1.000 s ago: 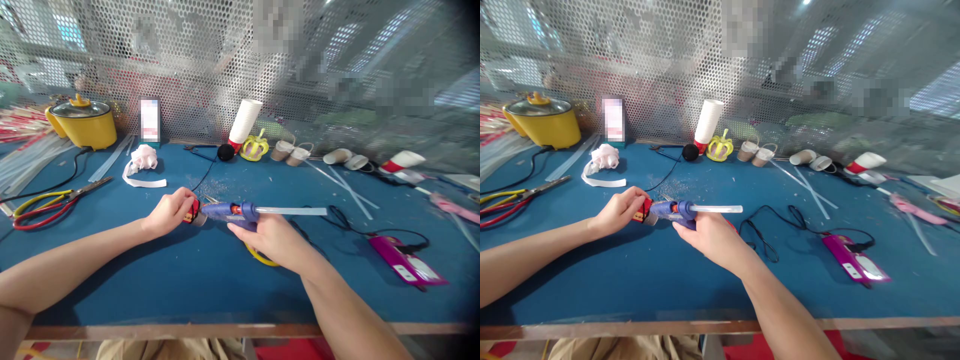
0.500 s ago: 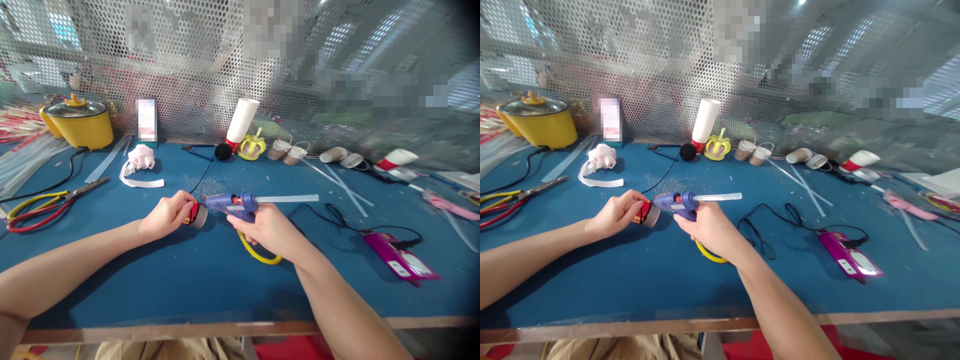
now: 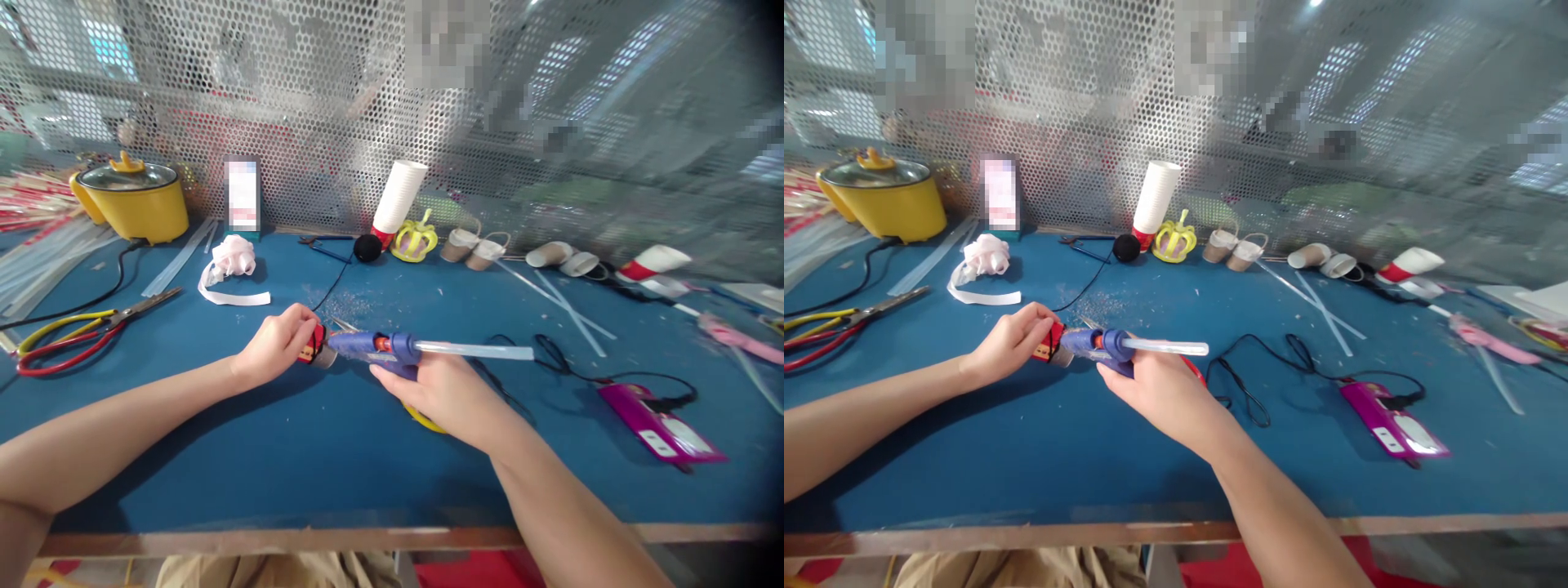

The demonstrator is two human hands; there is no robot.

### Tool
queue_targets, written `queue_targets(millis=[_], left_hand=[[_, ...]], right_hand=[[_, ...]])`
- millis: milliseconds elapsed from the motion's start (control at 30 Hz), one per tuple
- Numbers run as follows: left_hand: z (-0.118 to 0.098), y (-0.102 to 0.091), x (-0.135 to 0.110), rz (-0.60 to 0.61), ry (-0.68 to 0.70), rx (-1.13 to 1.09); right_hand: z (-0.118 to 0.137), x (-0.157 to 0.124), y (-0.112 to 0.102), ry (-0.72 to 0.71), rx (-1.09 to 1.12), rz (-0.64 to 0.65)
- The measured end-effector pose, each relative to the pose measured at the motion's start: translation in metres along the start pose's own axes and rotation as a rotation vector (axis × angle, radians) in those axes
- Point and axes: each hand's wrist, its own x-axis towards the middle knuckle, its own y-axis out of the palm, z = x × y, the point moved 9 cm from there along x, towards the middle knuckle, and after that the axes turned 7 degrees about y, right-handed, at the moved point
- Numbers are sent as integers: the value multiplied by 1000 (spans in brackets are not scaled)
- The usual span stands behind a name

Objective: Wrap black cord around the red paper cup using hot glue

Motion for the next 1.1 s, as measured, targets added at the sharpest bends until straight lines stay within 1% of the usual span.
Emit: queue_targets(millis=[133,267,400,667,933,1100], left_hand=[[3,0,1,-3,-57,2],[3,1,2,4,-76,2],[3,1,3,-2,-68,-5],[6,-1,3,-23,-103,-18],[6,0,3,-14,-109,-34],[6,1,2,-9,-92,-49]], right_hand=[[12,-4,-2,-95,7,0],[14,-4,-6,-88,-40,-39],[20,-6,-4,-107,-48,-9],[29,-8,-7,-116,-62,-14],[24,-7,-6,-109,-18,0],[12,-2,-5,-104,-105,-61]])
